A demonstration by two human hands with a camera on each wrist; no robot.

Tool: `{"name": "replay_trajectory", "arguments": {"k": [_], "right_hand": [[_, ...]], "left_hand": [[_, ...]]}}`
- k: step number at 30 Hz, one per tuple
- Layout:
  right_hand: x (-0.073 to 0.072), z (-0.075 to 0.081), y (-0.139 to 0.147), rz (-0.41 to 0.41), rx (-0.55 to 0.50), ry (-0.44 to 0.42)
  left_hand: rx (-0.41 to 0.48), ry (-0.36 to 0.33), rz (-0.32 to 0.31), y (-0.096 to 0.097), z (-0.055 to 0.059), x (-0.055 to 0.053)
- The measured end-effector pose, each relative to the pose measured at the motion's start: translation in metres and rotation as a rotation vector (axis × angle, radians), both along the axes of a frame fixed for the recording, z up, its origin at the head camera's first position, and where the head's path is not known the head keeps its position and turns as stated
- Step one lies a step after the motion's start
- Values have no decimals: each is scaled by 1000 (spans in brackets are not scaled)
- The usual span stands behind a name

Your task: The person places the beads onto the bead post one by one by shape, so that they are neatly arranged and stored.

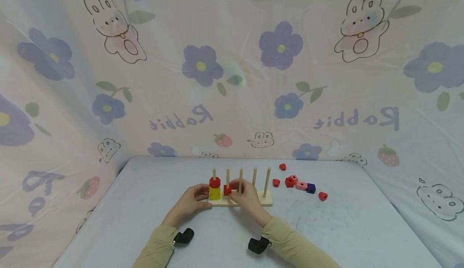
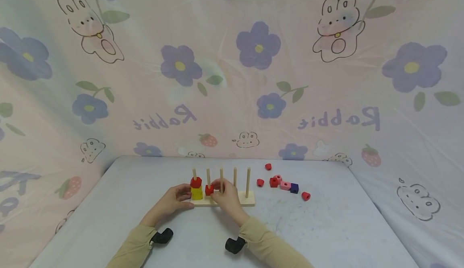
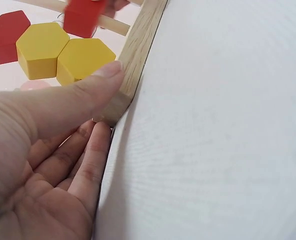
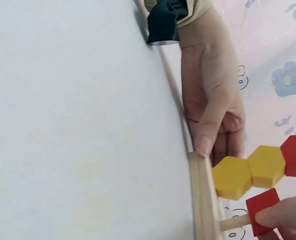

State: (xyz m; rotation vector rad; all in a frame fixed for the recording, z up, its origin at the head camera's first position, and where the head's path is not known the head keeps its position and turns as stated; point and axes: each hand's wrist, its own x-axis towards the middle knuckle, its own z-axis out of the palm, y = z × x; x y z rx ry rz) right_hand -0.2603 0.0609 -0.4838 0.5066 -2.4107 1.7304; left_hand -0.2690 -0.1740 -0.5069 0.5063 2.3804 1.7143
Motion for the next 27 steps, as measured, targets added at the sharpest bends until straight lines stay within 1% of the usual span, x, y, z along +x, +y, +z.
{"name": "replay_trajectory", "arguments": {"k": [1,5,11,17,22,27], "right_hand": [[-3,-6,0,-11,22,6],[-2,-12,1,-23,72,25],[-1,-16,0,-36,71,14],[0,-17,-1,-60,89,-2],[0,-18,2,-39,77,18],[7,-14,11,3,58,36]], "left_hand": [[1,4,-2,-1,-4,-3],[-4,20,-7,-1,-5,-4],[-13,19,-1,0,-5,-3],[-21,20,10,1,-1,-1],[-19,11,15,1,-1,-1],[-28,6,26,2,-3,-2]]}}
